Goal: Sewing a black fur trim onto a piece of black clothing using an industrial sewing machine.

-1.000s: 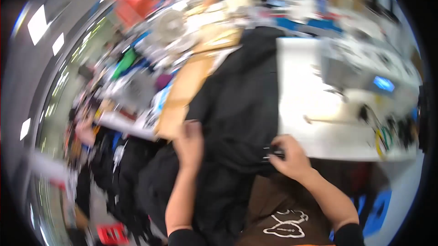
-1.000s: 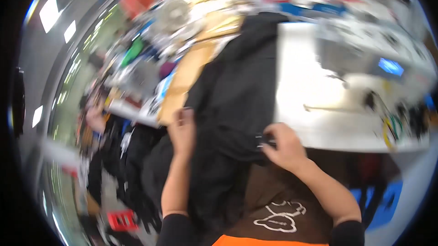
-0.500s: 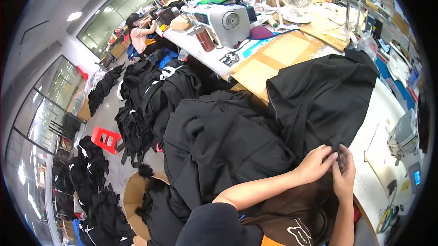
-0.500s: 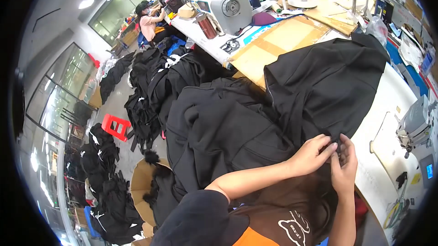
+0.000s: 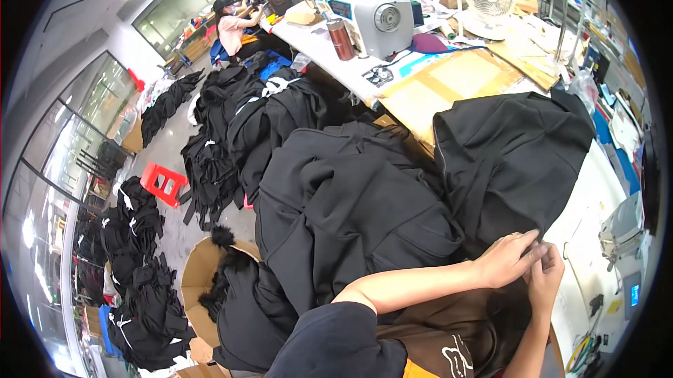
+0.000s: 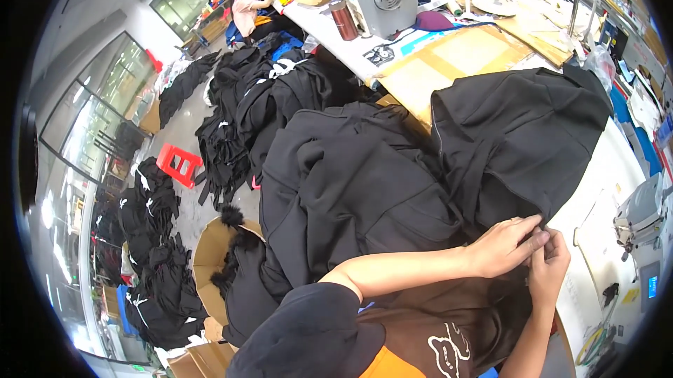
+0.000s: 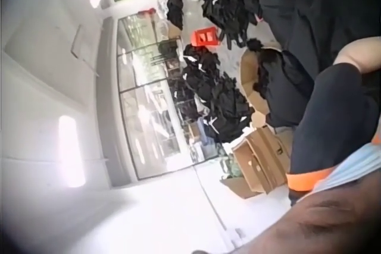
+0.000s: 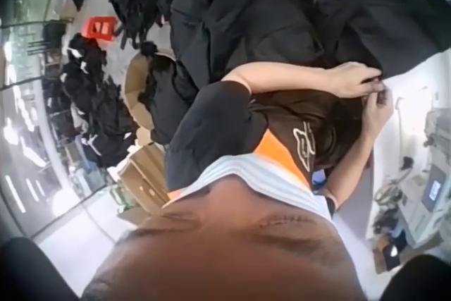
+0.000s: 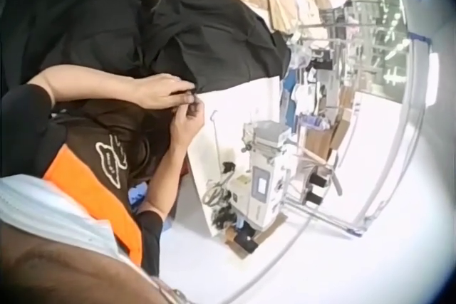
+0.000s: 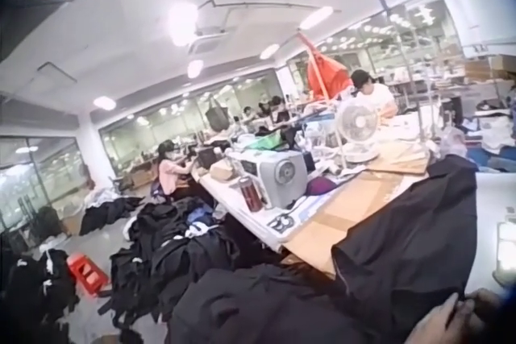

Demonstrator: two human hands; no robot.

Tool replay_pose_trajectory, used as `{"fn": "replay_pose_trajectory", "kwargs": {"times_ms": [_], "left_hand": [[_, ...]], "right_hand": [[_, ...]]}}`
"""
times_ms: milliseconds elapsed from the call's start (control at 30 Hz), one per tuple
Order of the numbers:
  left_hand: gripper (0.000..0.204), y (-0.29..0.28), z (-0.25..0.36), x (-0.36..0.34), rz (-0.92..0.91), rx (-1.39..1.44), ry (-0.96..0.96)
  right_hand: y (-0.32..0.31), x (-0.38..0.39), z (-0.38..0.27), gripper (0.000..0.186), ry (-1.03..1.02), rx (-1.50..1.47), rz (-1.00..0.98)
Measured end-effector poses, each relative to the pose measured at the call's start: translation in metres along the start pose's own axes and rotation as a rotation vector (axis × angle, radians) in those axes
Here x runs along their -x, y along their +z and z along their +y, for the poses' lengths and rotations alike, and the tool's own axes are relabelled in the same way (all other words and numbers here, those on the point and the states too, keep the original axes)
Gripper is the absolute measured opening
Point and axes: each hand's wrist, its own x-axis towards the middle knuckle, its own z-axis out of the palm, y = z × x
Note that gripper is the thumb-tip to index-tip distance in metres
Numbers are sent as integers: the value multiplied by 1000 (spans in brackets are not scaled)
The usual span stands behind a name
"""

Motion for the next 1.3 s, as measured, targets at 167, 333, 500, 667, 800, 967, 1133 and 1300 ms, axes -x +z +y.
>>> {"fn": "replay_pose_trajectory", "kwargs": {"times_ms": [167, 333, 500, 667, 800, 967, 1133, 1300], "left_hand": [[59, -1, 12, 2, -151, 14, -81], [68, 12, -2, 8, -54, -42, -47], [70, 13, -2, 1, 137, 133, 119], [54, -2, 7, 1, -8, 248, 45], [50, 8, -12, -1, 3, -112, 234], [51, 12, -4, -5, 133, 255, 63], [47, 12, -9, -12, 122, 199, -46], [33, 18, -16, -24, 298, 125, -103]], "right_hand": [[-10, -7, 6, 12, 10, 121, -15], [-11, -17, -3, 17, 10, 305, -51], [4, -17, -21, 18, -26, 104, -3], [5, -17, -4, 33, -86, -64, -13], [0, -16, 1, 36, 165, -349, 14], [0, -16, 8, 19, 154, -371, -19], [-8, -25, 9, 13, 13, -151, -46], [-4, -39, -9, 11, 270, -317, -159]]}}
